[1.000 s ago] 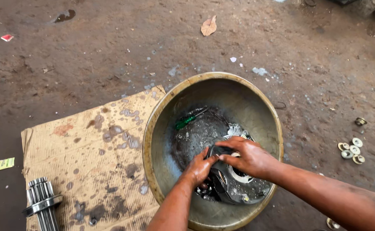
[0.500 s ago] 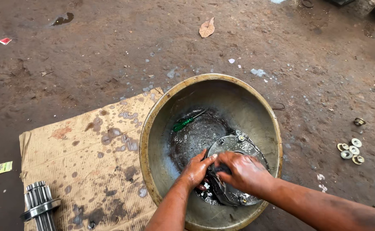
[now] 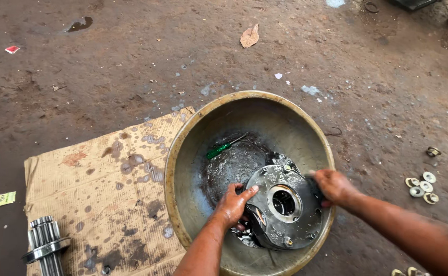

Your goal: The person cleans greasy mechanical components by hand in a basin of fluid, scrubbing several gears and a housing unit before setting them on a cardboard sheet.

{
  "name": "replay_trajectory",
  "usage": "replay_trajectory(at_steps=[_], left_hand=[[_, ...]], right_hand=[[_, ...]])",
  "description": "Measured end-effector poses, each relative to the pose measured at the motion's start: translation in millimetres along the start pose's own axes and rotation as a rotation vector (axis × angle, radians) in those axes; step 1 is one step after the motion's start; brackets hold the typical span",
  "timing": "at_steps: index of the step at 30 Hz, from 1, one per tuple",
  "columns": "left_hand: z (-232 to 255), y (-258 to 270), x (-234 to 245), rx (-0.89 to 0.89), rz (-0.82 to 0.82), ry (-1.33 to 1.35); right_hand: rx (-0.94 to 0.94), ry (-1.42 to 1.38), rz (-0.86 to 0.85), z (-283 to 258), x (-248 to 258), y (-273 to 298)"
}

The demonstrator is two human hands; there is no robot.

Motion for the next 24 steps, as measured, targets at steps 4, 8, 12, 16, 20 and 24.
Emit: replay_trajectory(at_steps=[4, 8, 12, 16, 20, 24], left_hand=[[-13, 2, 5, 0.119, 0.043, 0.056], [-27, -7, -15, 0.117, 0.045, 0.083], [-24, -1, -3, 0.019, 0.363, -0.064], [-24, 8, -12, 0.047, 0.458, -0.065], [-10, 33, -10, 0.078, 0.538, -0.153], [0, 50, 6, 0.108, 0.586, -0.204]], right_hand=[[-0.186, -0.035, -0.146, -10, -32, -4], [-0.045, -0.019, -0.090, -22, -31, 7], [0.003, 0.046, -0.048, -42, -42, 10], [0.035, 0.174, -0.009, -52, -47, 25], [0.019, 0.006, -0.047, -64, -55, 33], [0.119, -0.065, -0.077, -84, -63, 29]])
Point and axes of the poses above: each hand's wrist, its own y-axis away from the middle knuckle, its own x-axis out of the back of the hand, z = x × y, the point moved 7 cm from there along -y, towards the middle knuckle, and after that the axes turned 15 degrees about -z, right-handed, at the moved point
